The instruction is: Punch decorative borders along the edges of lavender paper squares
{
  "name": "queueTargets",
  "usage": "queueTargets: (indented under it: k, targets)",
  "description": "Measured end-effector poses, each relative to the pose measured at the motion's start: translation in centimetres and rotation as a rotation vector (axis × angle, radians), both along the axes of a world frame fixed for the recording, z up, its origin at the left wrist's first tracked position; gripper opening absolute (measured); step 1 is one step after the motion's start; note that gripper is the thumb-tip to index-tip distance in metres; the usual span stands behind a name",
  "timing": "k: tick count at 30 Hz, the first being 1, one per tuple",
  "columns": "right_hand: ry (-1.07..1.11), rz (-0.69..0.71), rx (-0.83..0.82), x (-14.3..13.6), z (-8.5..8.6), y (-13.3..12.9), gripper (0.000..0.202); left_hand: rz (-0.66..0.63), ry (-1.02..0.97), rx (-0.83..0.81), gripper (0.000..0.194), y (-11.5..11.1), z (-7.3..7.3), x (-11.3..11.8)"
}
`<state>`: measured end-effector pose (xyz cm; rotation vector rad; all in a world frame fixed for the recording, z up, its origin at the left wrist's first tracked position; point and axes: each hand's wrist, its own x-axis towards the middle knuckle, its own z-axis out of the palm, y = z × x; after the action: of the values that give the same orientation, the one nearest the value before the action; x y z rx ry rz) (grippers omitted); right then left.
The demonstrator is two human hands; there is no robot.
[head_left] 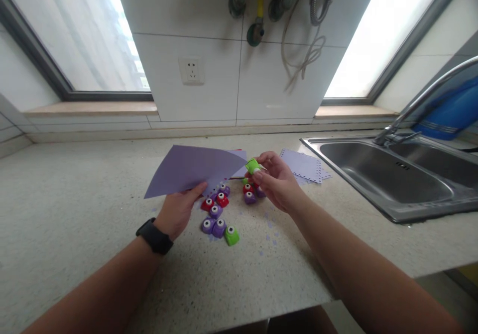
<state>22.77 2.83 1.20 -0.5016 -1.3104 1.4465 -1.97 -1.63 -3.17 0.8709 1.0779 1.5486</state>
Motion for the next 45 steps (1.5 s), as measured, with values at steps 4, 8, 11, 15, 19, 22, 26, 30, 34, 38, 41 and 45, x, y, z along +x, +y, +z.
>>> queueTargets:
  k: [4,8,11,15,19,22,26,30,34,38,41,45]
  targets:
    - [-0.028,-0.019,0.107,0.1,-0.6,0.4,0.046,0.019,-0.077,0.019,0.040,0.0,0.1,0.2]
    - [-0.125,-0.089,0.359,0.1,-0.9,0.6,0.041,0.019,-0.136,0.059,0.036,0.1,0.1,0.2]
    - [-0.207,-0.218,0.620,0.2,-0.8,0.4,0.038,0.007,-0.151,0.051,0.032,0.2,0.1,0.2]
    - [-0.307,-0.337,0.808,0.4,-0.5,0.1,0.042,0.003,-0.168,0.052,0.031,0.3,-0.1,0.1]
    - [-0.338,-0.365,0.846,0.5,-0.4,0.0,0.045,-0.073,-0.128,0.115,0.020,0.5,-0.8,-0.5]
    - [-0.324,-0.381,0.852,0.4,-0.3,-0.1,0.047,-0.102,-0.111,0.127,0.017,0.5,-1.1,-0.8]
    - [-0.296,-0.398,0.865,0.4,-0.1,-0.3,0.049,-0.110,-0.108,0.133,0.015,0.5,-1.2,-0.9]
    - [-0.271,-0.401,0.855,0.4,0.2,-0.4,0.050,-0.132,-0.097,0.130,0.015,0.6,-1.1,-1.1]
    - [-0.255,-0.387,0.845,0.5,0.3,-0.5,0.051,-0.161,-0.091,0.141,0.019,0.5,-1.0,-1.2]
    - [-0.263,-0.378,0.846,0.5,0.3,-0.6,0.051,-0.167,-0.076,0.150,0.021,0.4,-1.0,-1.3]
    - [-0.280,-0.373,0.840,0.6,0.3,-0.7,0.050,-0.152,-0.063,0.146,0.018,0.4,-0.9,-1.2]
    - [-0.306,-0.382,0.845,0.7,0.4,-0.7,0.051,-0.133,-0.059,0.123,0.017,0.3,-0.7,-1.1]
